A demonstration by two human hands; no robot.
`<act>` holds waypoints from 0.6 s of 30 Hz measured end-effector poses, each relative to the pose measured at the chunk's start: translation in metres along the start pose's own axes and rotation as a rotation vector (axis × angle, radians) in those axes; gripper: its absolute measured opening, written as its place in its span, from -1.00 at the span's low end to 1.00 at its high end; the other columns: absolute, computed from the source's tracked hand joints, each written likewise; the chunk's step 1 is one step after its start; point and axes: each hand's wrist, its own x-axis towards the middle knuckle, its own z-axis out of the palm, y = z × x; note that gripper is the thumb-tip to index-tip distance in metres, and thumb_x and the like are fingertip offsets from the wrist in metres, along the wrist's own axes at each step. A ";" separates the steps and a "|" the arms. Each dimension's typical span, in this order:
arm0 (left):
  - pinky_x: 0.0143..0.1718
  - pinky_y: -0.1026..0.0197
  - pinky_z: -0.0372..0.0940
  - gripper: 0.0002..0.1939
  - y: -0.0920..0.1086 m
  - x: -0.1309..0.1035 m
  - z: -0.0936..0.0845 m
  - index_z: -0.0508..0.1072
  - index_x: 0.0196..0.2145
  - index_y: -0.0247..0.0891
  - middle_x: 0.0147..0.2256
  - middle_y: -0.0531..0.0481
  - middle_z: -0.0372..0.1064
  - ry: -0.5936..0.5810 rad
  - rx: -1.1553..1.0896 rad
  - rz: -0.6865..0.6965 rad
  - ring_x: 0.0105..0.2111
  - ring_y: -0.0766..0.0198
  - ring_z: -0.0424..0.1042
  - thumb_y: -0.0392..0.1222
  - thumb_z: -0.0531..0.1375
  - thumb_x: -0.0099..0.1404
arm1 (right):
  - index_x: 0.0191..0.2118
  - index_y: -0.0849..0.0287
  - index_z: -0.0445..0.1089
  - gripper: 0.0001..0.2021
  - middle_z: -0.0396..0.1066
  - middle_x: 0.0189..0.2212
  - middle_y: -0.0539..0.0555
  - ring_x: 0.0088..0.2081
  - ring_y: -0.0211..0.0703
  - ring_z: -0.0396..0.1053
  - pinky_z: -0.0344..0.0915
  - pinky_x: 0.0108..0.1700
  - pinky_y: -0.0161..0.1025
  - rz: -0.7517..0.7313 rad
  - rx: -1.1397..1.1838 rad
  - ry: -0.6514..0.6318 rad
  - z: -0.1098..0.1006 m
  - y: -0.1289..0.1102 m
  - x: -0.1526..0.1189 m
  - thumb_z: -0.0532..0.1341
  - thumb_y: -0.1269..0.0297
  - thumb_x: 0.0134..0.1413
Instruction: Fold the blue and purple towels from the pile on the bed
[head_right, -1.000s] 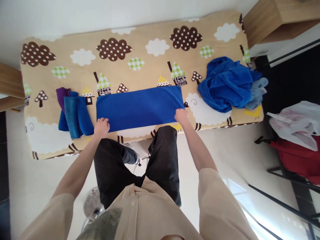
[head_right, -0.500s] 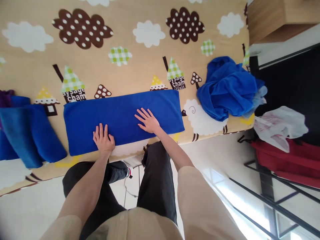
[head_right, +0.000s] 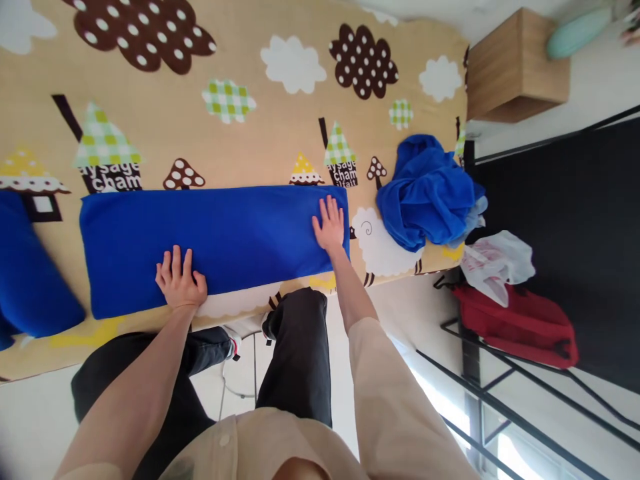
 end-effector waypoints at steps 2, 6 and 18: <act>0.50 -0.41 -0.29 -0.17 0.000 0.000 0.001 0.18 0.48 -0.09 0.53 -0.09 -0.10 0.003 -0.013 -0.004 0.54 -0.13 -0.19 -0.23 0.14 0.26 | 0.58 0.30 -0.19 -0.30 -0.28 0.58 0.24 0.59 0.08 -0.31 -0.27 0.54 0.28 0.114 -0.027 -0.017 -0.010 0.013 0.013 -0.18 0.08 0.49; 0.50 -0.40 -0.26 -0.18 0.001 -0.001 0.000 0.22 0.47 -0.08 0.52 -0.06 -0.06 0.009 -0.021 -0.030 0.54 -0.12 -0.15 -0.23 0.15 0.25 | 0.59 0.35 -0.27 -0.30 -0.32 0.59 0.26 0.59 0.14 -0.39 -0.36 0.53 0.35 0.119 -0.071 -0.026 -0.013 -0.012 0.015 -0.22 0.12 0.49; 0.50 -0.32 -0.24 -0.26 -0.001 -0.002 0.005 0.34 0.41 -0.20 0.49 -0.16 0.03 0.068 -0.074 -0.006 0.52 -0.15 -0.07 -0.19 0.16 0.27 | 0.58 0.39 -0.24 -0.29 -0.25 0.57 0.36 0.58 0.06 -0.31 -0.24 0.52 0.31 0.171 -0.110 0.044 -0.008 -0.009 0.053 -0.24 0.09 0.48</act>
